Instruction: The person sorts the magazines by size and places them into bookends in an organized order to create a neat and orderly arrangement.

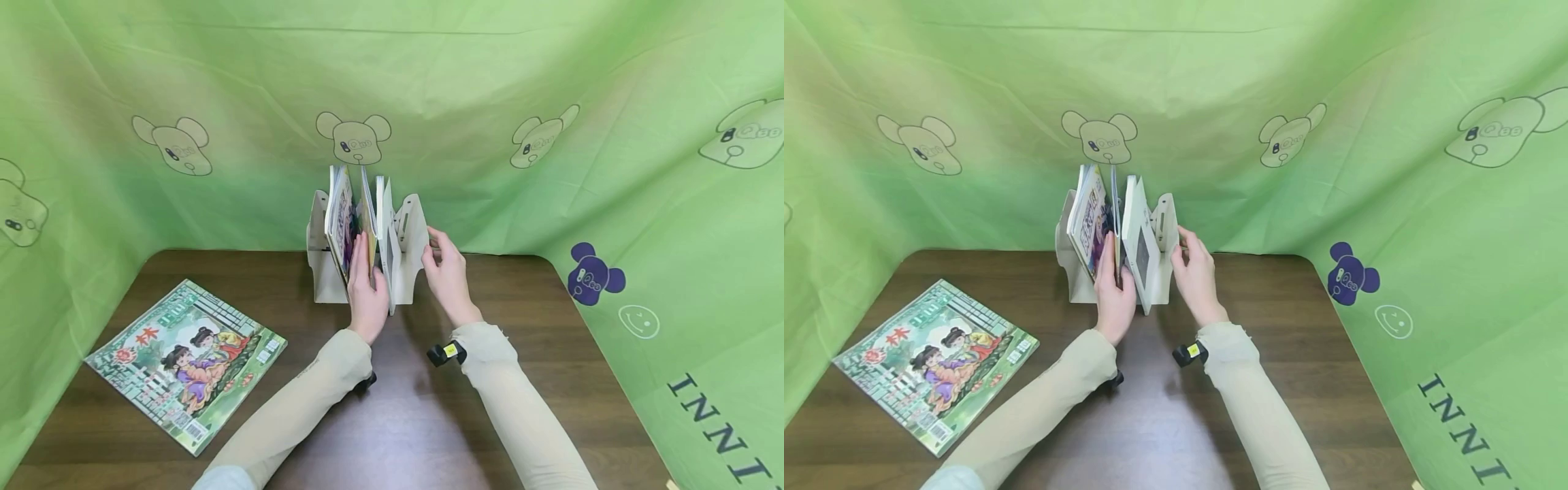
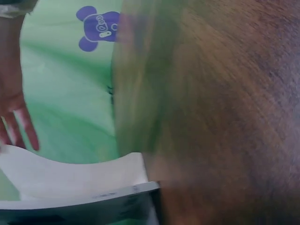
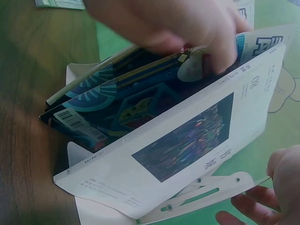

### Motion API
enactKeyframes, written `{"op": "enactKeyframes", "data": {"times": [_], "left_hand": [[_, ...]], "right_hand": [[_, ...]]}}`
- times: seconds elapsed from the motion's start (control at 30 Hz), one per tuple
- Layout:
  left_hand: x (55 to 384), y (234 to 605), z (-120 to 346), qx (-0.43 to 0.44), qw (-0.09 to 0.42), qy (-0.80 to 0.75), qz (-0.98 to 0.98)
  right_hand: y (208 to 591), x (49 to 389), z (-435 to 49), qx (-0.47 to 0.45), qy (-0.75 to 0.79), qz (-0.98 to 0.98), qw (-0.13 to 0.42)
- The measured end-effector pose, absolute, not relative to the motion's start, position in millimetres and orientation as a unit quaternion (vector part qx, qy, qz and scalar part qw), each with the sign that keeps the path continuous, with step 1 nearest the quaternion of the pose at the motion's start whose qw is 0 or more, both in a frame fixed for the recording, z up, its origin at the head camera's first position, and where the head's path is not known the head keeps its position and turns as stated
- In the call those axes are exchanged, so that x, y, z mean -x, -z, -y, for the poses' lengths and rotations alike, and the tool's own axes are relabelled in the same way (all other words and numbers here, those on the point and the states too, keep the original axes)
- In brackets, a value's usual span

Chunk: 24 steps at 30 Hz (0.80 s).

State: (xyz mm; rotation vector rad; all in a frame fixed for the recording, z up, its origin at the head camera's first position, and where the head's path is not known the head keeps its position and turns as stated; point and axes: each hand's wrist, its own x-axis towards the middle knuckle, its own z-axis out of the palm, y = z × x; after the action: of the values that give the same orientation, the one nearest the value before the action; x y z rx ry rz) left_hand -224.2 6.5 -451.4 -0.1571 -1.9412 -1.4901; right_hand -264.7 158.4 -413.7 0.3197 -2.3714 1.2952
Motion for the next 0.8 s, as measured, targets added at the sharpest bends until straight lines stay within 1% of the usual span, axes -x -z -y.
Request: {"op": "enactKeyframes", "data": {"times": [0.13, 0.33, 0.47, 0.6, 0.8], "left_hand": [[215, 444, -5, 0.092, 0.367, 0.562, 0.736], [205, 437, 4, 0.139, 0.439, 0.540, 0.704], [201, 436, 13, 0.143, 0.484, 0.520, 0.689], [197, 436, 24, 0.126, 0.492, 0.518, 0.688], [188, 437, 43, 0.116, 0.474, 0.529, 0.694]], "right_hand": [[413, 264, -159, -0.114, -0.468, 0.852, 0.207], [413, 264, -159, -0.115, -0.471, 0.850, 0.206], [414, 264, -159, -0.113, -0.471, 0.851, 0.201], [414, 265, -159, -0.110, -0.470, 0.853, 0.198], [414, 265, -159, -0.109, -0.471, 0.853, 0.197]]}}
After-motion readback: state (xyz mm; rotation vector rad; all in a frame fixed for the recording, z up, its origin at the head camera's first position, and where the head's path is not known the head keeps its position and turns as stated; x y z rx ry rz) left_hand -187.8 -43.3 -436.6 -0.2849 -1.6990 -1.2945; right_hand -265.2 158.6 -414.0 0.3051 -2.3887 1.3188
